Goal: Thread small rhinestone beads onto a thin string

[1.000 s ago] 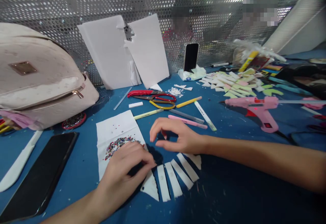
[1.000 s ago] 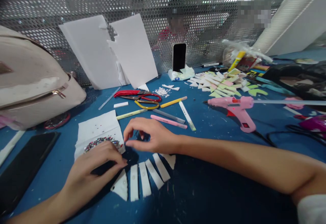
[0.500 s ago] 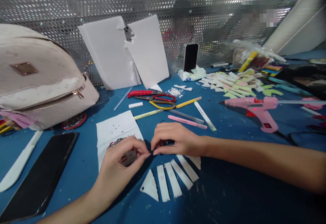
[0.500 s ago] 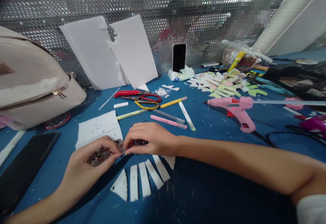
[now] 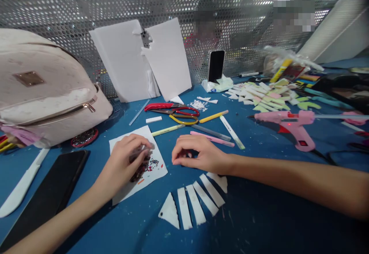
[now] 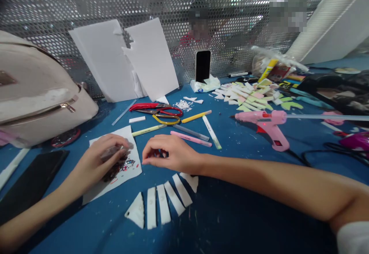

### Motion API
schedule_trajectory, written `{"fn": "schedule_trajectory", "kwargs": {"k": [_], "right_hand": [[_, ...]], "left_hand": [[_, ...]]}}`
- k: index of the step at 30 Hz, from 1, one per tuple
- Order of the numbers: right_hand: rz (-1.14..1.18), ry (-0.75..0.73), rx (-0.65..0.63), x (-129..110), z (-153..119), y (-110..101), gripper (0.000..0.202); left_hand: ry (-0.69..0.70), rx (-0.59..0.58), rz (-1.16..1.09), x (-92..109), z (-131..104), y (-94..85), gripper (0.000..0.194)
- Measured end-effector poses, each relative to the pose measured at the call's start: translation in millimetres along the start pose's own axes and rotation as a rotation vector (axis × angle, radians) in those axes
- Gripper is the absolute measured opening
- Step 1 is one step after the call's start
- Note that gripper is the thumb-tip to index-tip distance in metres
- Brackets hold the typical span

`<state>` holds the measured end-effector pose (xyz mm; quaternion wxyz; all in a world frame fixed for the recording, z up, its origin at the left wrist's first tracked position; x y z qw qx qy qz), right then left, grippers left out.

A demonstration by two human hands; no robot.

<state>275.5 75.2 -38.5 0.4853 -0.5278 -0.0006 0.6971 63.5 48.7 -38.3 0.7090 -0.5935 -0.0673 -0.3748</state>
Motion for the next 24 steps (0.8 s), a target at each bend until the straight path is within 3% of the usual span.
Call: {"fn": "schedule_trajectory", "kwargs": {"k": [6, 24], "right_hand": [[0.021, 0.029, -0.007, 0.6, -0.2, 0.1, 0.006], [0.016, 0.016, 0.009, -0.1, -0.3, 0.1, 0.005]], "left_hand": [[0.08, -0.056, 0.082, -5.3, -0.1, 4.1, 0.018], [0.031, -0.134, 0.079, -6.6, -0.6, 9.1, 0.019]]}}
Point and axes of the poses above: each hand's wrist, its own z-axis towards the middle knuckle, its own y-axis out of the palm, x = y × z, the point moved 4 cm from there along z, towards the middle knuckle
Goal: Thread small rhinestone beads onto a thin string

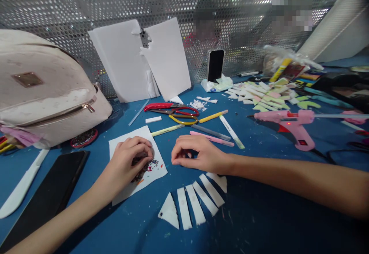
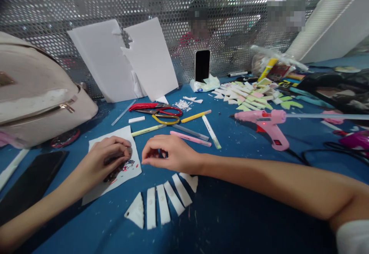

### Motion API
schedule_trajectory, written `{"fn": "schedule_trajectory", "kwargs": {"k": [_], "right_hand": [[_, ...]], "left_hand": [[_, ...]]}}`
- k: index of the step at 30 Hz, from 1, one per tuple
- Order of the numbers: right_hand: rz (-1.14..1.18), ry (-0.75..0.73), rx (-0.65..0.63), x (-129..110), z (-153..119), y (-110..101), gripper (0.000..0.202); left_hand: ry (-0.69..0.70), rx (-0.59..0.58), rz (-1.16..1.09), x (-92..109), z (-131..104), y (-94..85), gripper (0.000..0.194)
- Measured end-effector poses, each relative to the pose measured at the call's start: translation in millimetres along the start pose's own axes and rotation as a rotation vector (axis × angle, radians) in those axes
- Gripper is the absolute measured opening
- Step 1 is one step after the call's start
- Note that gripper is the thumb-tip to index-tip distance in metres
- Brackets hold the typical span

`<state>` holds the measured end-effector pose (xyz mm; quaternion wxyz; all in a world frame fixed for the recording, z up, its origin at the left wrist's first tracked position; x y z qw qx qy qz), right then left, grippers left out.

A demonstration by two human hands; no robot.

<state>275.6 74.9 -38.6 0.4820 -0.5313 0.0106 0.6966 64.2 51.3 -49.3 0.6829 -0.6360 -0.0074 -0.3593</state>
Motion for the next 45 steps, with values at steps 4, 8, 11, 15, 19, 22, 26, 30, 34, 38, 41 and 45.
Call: {"fn": "schedule_trajectory", "kwargs": {"k": [4, 8, 11, 15, 19, 22, 26, 30, 34, 38, 41, 45], "right_hand": [[0.004, 0.002, -0.003, -0.3, -0.2, 0.1, 0.005], [-0.003, 0.001, 0.003, -0.2, -0.3, 0.0, 0.005], [-0.01, 0.002, 0.004, -0.4, -0.1, -0.2, 0.006], [-0.018, 0.009, -0.003, -0.8, 0.0, -0.3, 0.007], [-0.016, 0.005, -0.005, -0.7, -0.1, -0.2, 0.006], [-0.016, -0.018, 0.013, -1.0, -0.5, -0.2, 0.006], [-0.041, -0.041, 0.021, -1.4, -1.1, 0.6, 0.006], [-0.062, -0.085, 0.008, -2.3, -1.6, 1.9, 0.006], [-0.085, -0.104, -0.001, -2.7, -1.8, 2.4, 0.007], [-0.088, -0.107, 0.004, -2.7, -2.0, 2.2, 0.006], [-0.082, -0.115, 0.012, -3.4, -2.3, 1.8, 0.006], [-0.085, -0.115, 0.011, -4.3, -2.5, 1.5, 0.006]], "left_hand": [[0.005, 0.011, -0.024, 3.0, 0.8, -2.8, 0.022], [-0.044, 0.073, -0.117, 8.7, -1.0, -10.3, 0.017], [-0.196, 0.103, -0.193, 7.5, -2.8, -12.8, 0.012], [-0.27, 0.102, -0.363, 8.9, -3.1, -10.2, 0.012], [-0.302, 0.151, -0.491, 15.6, -6.0, -4.8, 0.01], [-0.303, 0.227, -0.499, 22.8, -11.5, 0.2, 0.007], [-0.24, 0.261, -0.441, 31.4, -17.4, 5.5, 0.006], [-0.204, 0.249, -0.456, 36.1, -18.9, 6.9, 0.011], [-0.177, 0.232, -0.448, 39.5, -18.5, 7.3, 0.012], [-0.165, 0.233, -0.44, 39.7, -19.2, 7.7, 0.011], [-0.168, 0.234, -0.434, 38.4, -19.9, 7.9, 0.012], [-0.174, 0.242, -0.422, 37.4, -20.1, 7.4, 0.01]]}}
Point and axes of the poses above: each hand's wrist, its own z-axis towards the middle knuckle, its own y-axis out of the palm, x = y × z, the point moved 4 cm from there along z, towards the middle knuckle
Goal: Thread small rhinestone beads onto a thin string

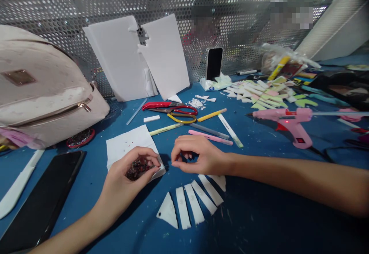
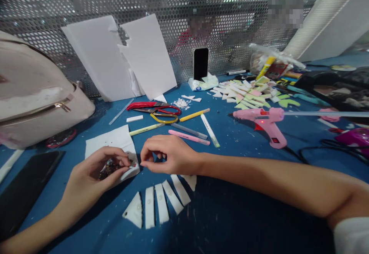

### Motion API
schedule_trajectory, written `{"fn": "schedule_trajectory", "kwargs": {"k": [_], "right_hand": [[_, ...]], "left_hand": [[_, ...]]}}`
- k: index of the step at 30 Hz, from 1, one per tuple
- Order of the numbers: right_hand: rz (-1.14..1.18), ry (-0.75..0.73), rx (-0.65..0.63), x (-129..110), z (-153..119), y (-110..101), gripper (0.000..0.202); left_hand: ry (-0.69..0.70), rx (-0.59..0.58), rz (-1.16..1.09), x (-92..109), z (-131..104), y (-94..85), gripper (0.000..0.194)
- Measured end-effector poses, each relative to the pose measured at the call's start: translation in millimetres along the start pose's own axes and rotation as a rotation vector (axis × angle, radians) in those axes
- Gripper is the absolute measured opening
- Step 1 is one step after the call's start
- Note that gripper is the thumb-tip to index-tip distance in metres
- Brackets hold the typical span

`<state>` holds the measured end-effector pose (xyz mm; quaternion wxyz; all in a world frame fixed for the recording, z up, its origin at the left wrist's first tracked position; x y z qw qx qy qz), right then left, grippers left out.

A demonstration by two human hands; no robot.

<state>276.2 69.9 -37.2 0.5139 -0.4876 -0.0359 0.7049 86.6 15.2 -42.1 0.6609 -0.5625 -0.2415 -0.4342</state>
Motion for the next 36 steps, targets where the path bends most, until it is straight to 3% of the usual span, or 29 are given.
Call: {"fn": "schedule_trajectory", "kwargs": {"k": [36], "right_hand": [[0.002, 0.009, 0.003, 0.7, -0.7, -0.3, 0.006]], "left_hand": [[0.011, -0.029, -0.013, -1.9, -2.8, -1.8, 0.013]]}}
Point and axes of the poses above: each hand's wrist, its own z-axis towards the middle knuckle, its own y-axis out of the palm, x = y × z, the point moved 4 cm from there along z, towards the middle knuckle
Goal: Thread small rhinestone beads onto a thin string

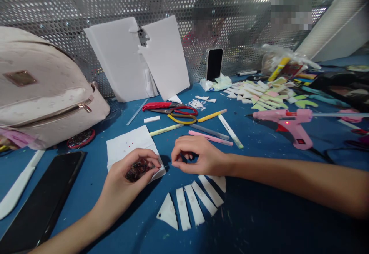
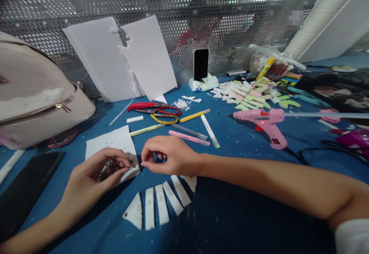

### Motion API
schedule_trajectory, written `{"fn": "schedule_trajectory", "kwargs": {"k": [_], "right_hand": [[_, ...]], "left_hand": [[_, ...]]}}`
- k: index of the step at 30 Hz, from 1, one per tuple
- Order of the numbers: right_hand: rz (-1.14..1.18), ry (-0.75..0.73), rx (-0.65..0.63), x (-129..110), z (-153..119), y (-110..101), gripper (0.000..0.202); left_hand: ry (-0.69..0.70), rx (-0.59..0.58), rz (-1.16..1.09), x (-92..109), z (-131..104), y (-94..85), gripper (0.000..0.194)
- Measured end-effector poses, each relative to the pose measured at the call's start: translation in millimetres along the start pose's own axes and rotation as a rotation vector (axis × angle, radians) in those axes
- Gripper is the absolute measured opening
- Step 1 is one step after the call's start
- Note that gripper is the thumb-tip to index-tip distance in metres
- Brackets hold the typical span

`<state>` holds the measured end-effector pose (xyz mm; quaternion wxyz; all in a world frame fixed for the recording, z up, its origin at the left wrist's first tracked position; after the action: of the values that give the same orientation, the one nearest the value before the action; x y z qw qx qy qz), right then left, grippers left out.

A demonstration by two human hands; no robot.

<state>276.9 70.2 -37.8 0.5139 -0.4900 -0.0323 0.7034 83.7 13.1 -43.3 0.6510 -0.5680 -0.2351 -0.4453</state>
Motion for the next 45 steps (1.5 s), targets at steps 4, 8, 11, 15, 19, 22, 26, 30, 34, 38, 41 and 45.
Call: {"fn": "schedule_trajectory", "kwargs": {"k": [4, 8, 11, 15, 19, 22, 26, 30, 34, 38, 41, 45], "right_hand": [[-0.014, -0.01, -0.01, 0.1, -0.1, 0.4, 0.006], [-0.041, -0.04, -0.044, -1.5, -0.2, 2.3, 0.006], [-0.056, -0.058, -0.069, -2.7, -0.4, 3.7, 0.007], [-0.096, -0.055, -0.067, -2.1, -1.0, 4.3, 0.007], [-0.132, -0.026, -0.032, 0.5, -1.7, 3.7, 0.006], [-0.13, -0.038, -0.043, 0.5, -2.1, 4.3, 0.006], [-0.114, -0.109, -0.087, -3.2, -2.9, 5.0, 0.007], [-0.104, -0.22, -0.148, -8.8, -5.1, 6.3, 0.009], [-0.158, -0.32, -0.204, -12.5, -7.7, 9.5, 0.017], [-0.209, -0.383, -0.188, -13.4, -7.3, 9.8, 0.017], [-0.184, -0.369, -0.182, -12.5, -5.6, 9.3, 0.016], [-0.186, -0.34, -0.217, -12.3, -5.1, 10.4, 0.013]], "left_hand": [[0.03, -0.009, 0.013, 0.3, -0.9, 1.5, 0.013], [0.086, -0.02, 0.047, 4.2, -0.3, 4.3, 0.01], [0.135, -0.027, 0.081, 7.8, 0.2, 5.5, 0.01], [0.172, -0.033, 0.108, 11.4, 0.8, 5.6, 0.011], [0.245, -0.049, 0.122, 16.2, 2.8, 6.9, 0.013], [0.264, -0.052, 0.127, 18.1, 2.9, 9.2, 0.014], [0.243, -0.067, 0.105, 22.9, -3.3, 15.7, 0.015], [0.121, -0.056, 0.04, 28.2, -14.1, 24.8, 0.012], [0.021, -0.008, -0.032, 28.6, -22.2, 31.3, 0.012], [-0.053, -0.031, -0.075, 22.8, -22.7, 34.5, 0.012], [-0.113, -0.054, -0.113, 18.1, -20.8, 34.9, 0.01], [-0.135, -0.085, -0.134, 16.5, -20.6, 35.3, 0.007]]}}
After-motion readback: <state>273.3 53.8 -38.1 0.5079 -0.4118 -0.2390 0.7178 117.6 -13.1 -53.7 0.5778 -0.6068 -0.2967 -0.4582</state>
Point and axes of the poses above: each hand's wrist, its own z-axis towards the middle knuckle, its own y-axis out of the palm, x = y × z, the point moved 4 cm from there along z, towards the middle knuckle
